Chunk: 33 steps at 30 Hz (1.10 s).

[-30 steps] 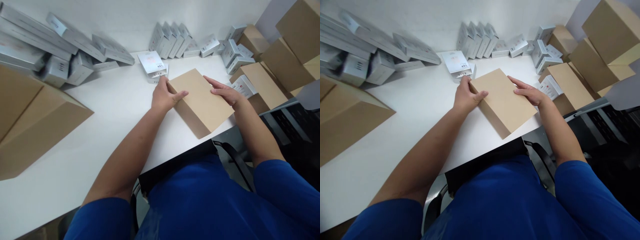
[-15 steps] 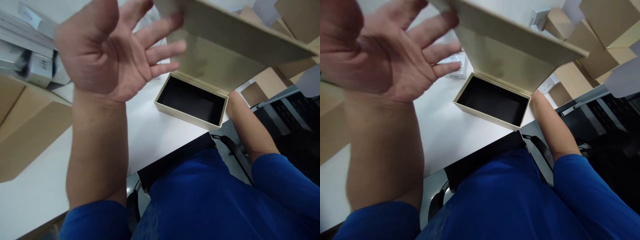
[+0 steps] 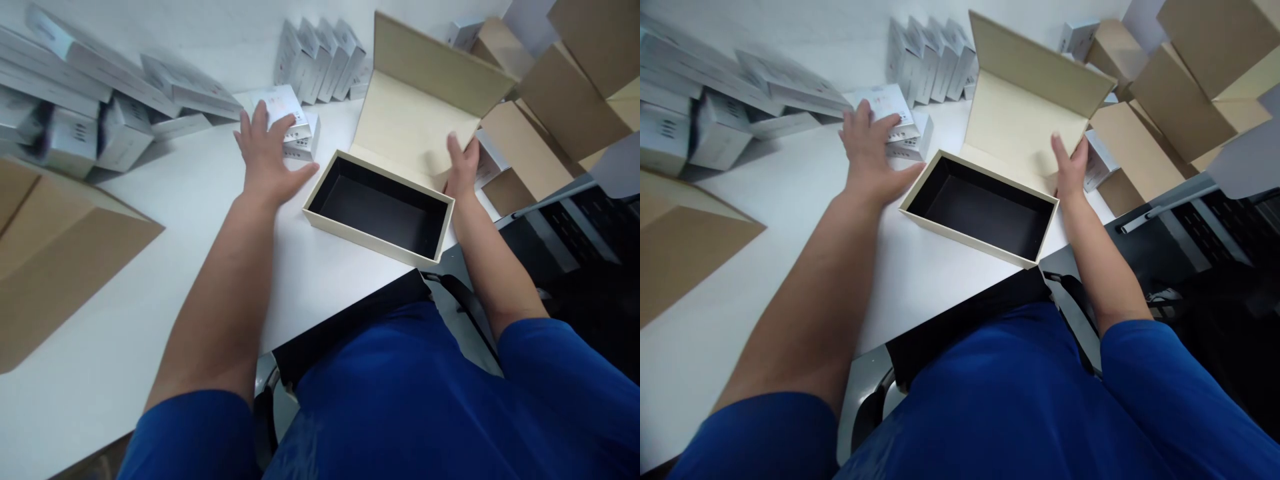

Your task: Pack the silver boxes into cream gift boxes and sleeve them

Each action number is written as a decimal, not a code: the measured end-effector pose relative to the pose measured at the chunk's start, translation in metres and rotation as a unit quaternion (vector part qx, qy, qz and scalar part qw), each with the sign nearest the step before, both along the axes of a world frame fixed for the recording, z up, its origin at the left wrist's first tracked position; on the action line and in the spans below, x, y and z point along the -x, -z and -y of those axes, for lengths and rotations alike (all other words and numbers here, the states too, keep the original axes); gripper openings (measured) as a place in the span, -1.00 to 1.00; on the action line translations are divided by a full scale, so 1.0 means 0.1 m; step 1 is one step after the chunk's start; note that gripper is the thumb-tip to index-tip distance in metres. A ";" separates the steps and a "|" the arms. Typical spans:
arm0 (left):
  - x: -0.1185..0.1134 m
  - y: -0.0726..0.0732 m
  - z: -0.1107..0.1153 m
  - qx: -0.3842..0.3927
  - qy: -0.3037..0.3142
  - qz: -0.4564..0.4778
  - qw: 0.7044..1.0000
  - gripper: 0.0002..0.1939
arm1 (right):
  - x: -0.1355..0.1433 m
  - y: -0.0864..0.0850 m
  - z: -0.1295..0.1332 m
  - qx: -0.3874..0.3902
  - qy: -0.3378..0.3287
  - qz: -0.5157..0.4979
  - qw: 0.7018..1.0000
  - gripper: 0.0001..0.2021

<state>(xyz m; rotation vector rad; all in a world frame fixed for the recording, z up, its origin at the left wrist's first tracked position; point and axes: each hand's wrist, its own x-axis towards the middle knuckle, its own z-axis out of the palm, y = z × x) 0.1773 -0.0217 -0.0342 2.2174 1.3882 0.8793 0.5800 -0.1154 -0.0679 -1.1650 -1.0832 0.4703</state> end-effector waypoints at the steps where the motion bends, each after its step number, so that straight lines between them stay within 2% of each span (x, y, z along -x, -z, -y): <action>1: 0.01 0.01 -0.01 0.003 -0.006 0.018 1.000 0.01 | -0.02 0.06 -0.04 0.025 0.037 0.019 0.999 -0.21; 3: 0.04 0.05 -0.04 0.008 -0.016 0.058 0.998 0.08 | -0.07 0.17 -0.10 0.051 0.075 0.034 0.995 -0.18; 7: 0.06 0.15 -0.11 0.018 -0.036 0.129 0.991 0.25 | -0.17 0.30 -0.17 0.040 0.085 0.069 0.993 -0.25; 11: 0.00 0.17 -0.13 0.036 -0.025 0.153 0.987 0.10 | -0.21 0.29 -0.15 0.043 0.075 0.085 0.993 -0.31; 14: -0.08 0.12 -0.12 0.019 -0.097 0.119 0.988 0.08 | -0.18 0.25 -0.12 0.045 0.064 0.079 0.994 -0.27; 16: -0.13 0.06 -0.10 0.007 -0.123 0.091 0.988 0.11 | -0.14 0.21 -0.10 0.045 0.061 0.076 0.994 -0.25; 18: -0.16 0.00 -0.09 0.001 -0.111 0.073 0.991 0.11 | -0.10 0.17 -0.08 0.048 0.063 0.075 0.994 -0.27; 22: -0.18 -0.08 -0.06 -0.005 -0.077 0.061 0.995 -0.04 | 0.00 0.09 -0.05 0.073 0.073 0.078 0.992 -0.35; 28: -0.19 -0.11 -0.02 0.016 -0.095 0.060 0.994 -0.07 | 0.02 0.06 -0.05 0.092 0.090 0.103 0.986 -0.32; 33: -0.21 -0.13 0.01 0.026 -0.127 0.056 0.990 -0.26 | -0.02 0.09 -0.05 0.094 0.082 0.120 0.985 -0.29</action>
